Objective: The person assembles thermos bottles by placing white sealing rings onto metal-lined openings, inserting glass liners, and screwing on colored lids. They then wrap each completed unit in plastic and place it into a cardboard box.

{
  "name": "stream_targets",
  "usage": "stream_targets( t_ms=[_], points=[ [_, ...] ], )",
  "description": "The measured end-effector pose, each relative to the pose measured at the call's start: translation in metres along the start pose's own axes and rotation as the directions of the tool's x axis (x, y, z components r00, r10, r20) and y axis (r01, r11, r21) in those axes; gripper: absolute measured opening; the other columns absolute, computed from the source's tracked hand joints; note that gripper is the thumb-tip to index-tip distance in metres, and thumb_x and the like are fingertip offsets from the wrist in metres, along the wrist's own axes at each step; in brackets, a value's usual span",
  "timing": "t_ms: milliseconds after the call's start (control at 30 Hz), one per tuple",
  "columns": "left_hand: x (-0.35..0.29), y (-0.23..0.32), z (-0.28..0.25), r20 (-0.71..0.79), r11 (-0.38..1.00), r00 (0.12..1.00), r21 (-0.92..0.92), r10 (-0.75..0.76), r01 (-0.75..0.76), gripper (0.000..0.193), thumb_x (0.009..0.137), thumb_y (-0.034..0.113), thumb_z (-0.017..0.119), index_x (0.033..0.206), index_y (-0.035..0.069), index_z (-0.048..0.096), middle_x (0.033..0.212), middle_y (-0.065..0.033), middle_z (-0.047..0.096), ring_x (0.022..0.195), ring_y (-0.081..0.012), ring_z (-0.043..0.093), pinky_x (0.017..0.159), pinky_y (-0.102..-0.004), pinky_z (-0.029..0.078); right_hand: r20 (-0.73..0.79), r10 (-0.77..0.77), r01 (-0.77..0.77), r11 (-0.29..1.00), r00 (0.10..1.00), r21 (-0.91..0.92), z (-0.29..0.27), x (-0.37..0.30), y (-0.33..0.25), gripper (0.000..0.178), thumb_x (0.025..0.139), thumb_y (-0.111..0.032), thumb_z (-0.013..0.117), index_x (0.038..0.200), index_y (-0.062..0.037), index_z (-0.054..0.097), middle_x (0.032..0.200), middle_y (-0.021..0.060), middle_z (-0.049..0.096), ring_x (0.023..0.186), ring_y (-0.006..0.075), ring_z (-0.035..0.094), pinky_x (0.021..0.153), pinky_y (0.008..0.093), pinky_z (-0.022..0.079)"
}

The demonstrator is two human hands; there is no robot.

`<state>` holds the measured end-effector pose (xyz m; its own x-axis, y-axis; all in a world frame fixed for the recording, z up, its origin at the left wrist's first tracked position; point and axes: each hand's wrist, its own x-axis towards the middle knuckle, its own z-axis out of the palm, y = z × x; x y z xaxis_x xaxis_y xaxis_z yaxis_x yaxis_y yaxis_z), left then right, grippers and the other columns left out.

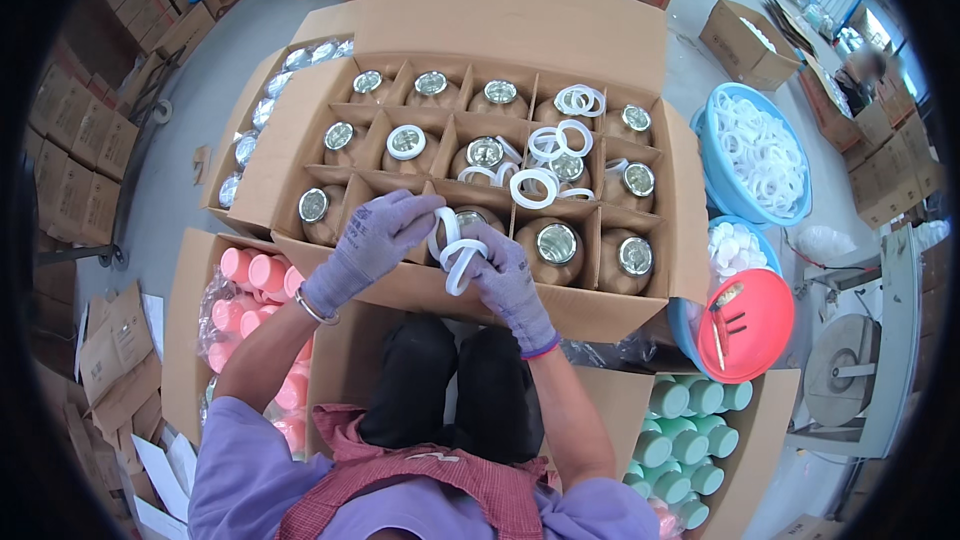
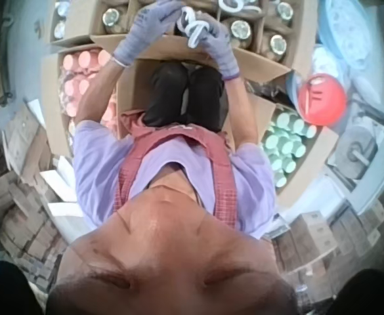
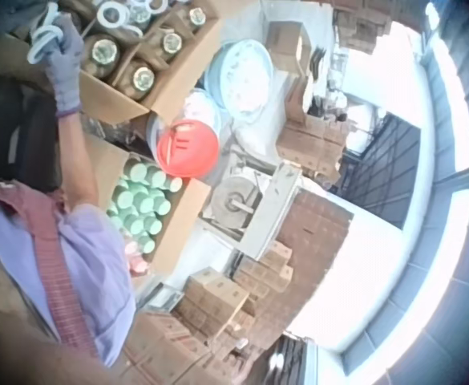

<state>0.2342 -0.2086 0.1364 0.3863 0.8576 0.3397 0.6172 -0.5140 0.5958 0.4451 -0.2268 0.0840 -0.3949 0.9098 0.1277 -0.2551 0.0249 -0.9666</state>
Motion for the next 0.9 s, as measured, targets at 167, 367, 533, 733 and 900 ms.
stream_targets(
  t_ms=[167, 367, 533, 733, 900],
  points=[
    [-0.01, 0.014, 0.005, 0.121, 0.871, 0.958, -0.399, -0.259, 0.286, 0.033, 0.092, 0.007, 0.064, 0.124, 0.003, 0.063, 0.091, -0.0086, 0.062, 0.084, -0.0179, 0.063, 0.076, -0.032, 0.051, 0.054, 0.05, -0.054, 0.995, 0.997, 0.089, -0.007, -0.003, 0.006, 0.03, 0.091, -0.022, 0.067, 0.111, -0.0005, 0.065, 0.097, 0.0041, 0.068, 0.086, 0.0095, 0.063, 0.076, 0.0244, 0.052],
    [-0.018, 0.025, 0.008, 0.032, 0.918, 0.997, -0.387, -0.077, 0.083, 0.026, 0.093, 0.008, 0.063, 0.118, -0.001, 0.064, 0.104, -0.0095, 0.067, 0.094, -0.0146, 0.064, 0.082, -0.0289, 0.052, 0.037, -0.066, 0.067, 0.997, 0.997, -0.034, 0.015, -0.014, -0.018, 0.02, 0.077, -0.007, 0.067, 0.098, -0.0041, 0.067, 0.092, 0.003, 0.068, 0.085, 0.0109, 0.062, 0.075, 0.0279, 0.05],
    [-0.031, 0.045, -0.009, 0.175, 0.636, 0.954, -0.714, -0.243, 0.293, 0.024, 0.093, 0.007, 0.062, 0.115, -0.001, 0.065, 0.108, -0.0083, 0.068, 0.098, -0.0141, 0.064, 0.088, -0.0289, 0.051, 0.167, -0.285, 0.327, 0.88, 0.944, -0.346, 0.032, -0.026, -0.068, 0.02, 0.082, -0.022, 0.072, 0.088, -0.0037, 0.066, 0.084, 0.008, 0.065, 0.078, 0.0219, 0.063, 0.069, 0.0311, 0.049],
    [-0.048, 0.133, -0.041, -0.305, 0.172, 0.828, -0.889, 0.47, -0.425, 0.022, 0.089, 0.014, 0.068, 0.099, -0.005, 0.071, 0.096, -0.0156, 0.07, 0.079, -0.0264, 0.067, 0.067, -0.0348, 0.053, -0.184, -0.181, 0.217, 0.955, 0.966, 0.201, 0.025, -0.044, -0.082, 0.026, 0.093, -0.021, 0.066, 0.083, 0.0038, 0.065, 0.076, 0.0122, 0.061, 0.055, 0.0161, 0.059, 0.051, 0.0256, 0.049],
    [-0.061, 0.154, -0.054, -0.341, -0.014, 0.809, -0.924, 0.479, -0.382, 0.03, 0.096, 0.02, 0.062, 0.103, -0.008, 0.071, 0.093, -0.0167, 0.07, 0.072, -0.026, 0.066, 0.061, -0.0374, 0.052, -0.115, 0.036, -0.011, 0.977, 0.993, 0.214, 0.039, -0.054, -0.06, 0.012, 0.091, -0.007, 0.065, 0.088, 0.0042, 0.066, 0.082, 0.0127, 0.063, 0.062, 0.0164, 0.062, 0.054, 0.0273, 0.05]
  ],
)
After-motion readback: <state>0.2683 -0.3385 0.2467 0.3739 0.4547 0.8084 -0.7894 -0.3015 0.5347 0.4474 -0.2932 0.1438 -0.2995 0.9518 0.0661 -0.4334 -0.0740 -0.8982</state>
